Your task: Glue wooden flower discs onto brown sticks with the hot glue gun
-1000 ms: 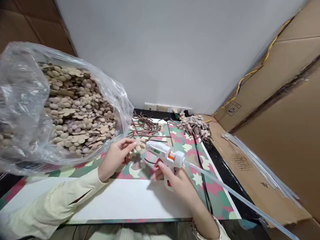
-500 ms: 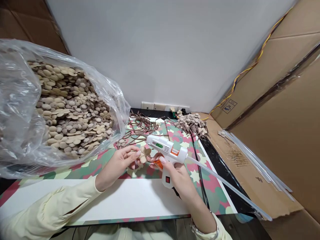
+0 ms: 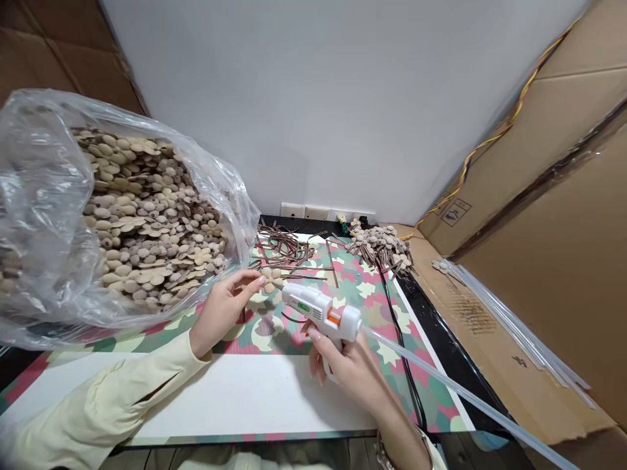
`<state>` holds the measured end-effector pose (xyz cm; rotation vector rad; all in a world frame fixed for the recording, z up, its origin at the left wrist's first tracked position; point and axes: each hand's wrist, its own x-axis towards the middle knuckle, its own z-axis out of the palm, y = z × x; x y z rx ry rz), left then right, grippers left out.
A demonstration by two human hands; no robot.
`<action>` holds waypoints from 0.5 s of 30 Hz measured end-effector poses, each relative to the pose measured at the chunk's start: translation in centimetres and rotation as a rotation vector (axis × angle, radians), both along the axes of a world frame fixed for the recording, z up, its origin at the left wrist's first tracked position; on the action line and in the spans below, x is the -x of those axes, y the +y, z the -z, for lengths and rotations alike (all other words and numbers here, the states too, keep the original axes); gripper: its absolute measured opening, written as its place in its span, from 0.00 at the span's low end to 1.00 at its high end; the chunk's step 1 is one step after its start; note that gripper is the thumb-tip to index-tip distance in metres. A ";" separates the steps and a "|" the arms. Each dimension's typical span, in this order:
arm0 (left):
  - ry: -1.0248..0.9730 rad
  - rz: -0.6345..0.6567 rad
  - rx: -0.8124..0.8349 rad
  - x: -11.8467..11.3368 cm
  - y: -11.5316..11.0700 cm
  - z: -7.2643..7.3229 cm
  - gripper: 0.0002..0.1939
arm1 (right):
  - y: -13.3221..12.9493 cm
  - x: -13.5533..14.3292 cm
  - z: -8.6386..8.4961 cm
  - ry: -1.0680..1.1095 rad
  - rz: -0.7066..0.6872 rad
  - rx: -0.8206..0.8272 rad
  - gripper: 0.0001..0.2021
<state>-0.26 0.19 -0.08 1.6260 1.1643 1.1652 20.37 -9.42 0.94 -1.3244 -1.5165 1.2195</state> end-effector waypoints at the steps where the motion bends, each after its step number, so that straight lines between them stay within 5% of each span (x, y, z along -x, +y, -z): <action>1: 0.011 -0.007 -0.003 0.0 0.0 0.0 0.12 | 0.0 0.1 0.1 -0.033 0.002 0.002 0.13; 15: 0.018 -0.009 0.032 -0.4 -0.5 -0.2 0.13 | 0.2 0.4 0.2 -0.141 0.044 -0.030 0.13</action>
